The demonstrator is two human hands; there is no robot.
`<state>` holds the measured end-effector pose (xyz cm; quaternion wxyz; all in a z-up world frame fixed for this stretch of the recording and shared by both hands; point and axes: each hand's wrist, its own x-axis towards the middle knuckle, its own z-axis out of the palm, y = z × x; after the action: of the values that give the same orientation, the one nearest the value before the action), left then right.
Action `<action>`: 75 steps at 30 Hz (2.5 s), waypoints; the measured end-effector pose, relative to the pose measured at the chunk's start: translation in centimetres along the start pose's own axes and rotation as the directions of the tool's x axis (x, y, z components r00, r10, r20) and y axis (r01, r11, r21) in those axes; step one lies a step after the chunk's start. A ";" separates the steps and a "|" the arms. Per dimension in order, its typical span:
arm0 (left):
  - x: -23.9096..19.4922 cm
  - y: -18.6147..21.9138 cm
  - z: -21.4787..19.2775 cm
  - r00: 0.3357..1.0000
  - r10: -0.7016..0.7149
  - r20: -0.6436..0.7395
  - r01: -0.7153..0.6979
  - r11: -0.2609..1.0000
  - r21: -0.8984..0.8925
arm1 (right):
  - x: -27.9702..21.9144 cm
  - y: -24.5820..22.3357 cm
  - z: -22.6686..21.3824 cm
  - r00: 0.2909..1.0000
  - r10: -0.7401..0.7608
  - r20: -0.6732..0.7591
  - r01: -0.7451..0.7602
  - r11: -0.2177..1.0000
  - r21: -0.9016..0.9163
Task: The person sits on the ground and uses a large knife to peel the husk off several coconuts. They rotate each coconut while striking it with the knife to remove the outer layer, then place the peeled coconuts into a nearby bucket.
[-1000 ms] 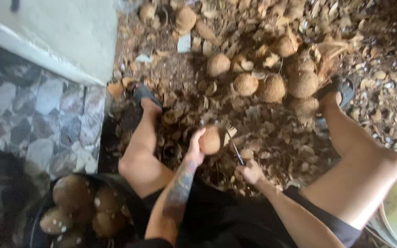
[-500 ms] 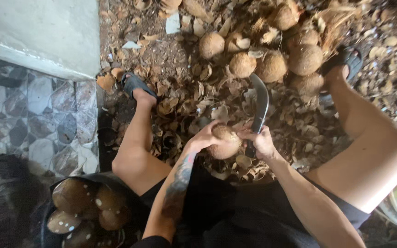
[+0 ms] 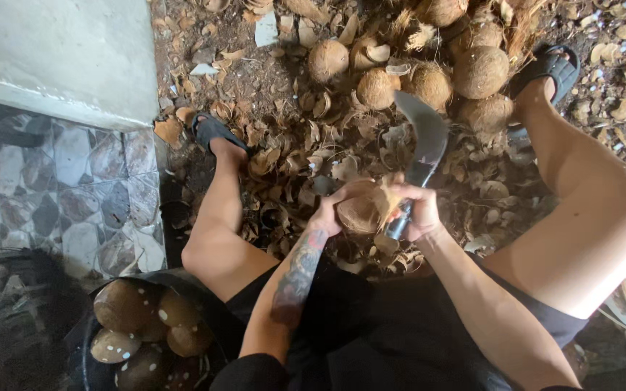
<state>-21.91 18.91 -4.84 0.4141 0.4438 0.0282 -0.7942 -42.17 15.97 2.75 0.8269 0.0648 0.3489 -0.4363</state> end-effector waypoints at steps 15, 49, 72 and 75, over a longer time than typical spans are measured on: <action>-1.6 5.6 -3.6 0.912 0.324 0.250 -0.313 0.946 -0.086 | -1.9 -9.3 -1.1 0.718 -0.685 0.124 0.561 0.465 -0.685; -1.1 2.8 -4.5 0.850 0.384 -0.361 -0.450 0.885 -0.117 | -8.6 3.8 -2.5 0.958 0.126 0.259 0.239 0.154 -0.959; -2.3 5.1 -3.9 0.966 0.258 -0.025 -0.229 0.805 -0.548 | -12.8 1.8 4.0 0.949 -0.118 0.293 0.291 -0.033 -0.956; -1.6 4.1 -4.8 0.877 0.363 -0.314 -0.424 0.893 -0.152 | -14.0 2.2 4.3 0.571 -0.240 0.785 0.803 -0.035 -0.595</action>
<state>-15.37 19.22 -5.25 0.6053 0.4992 0.0809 -0.6146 -43.44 25.01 14.42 0.4873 -0.6945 0.3205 -0.4213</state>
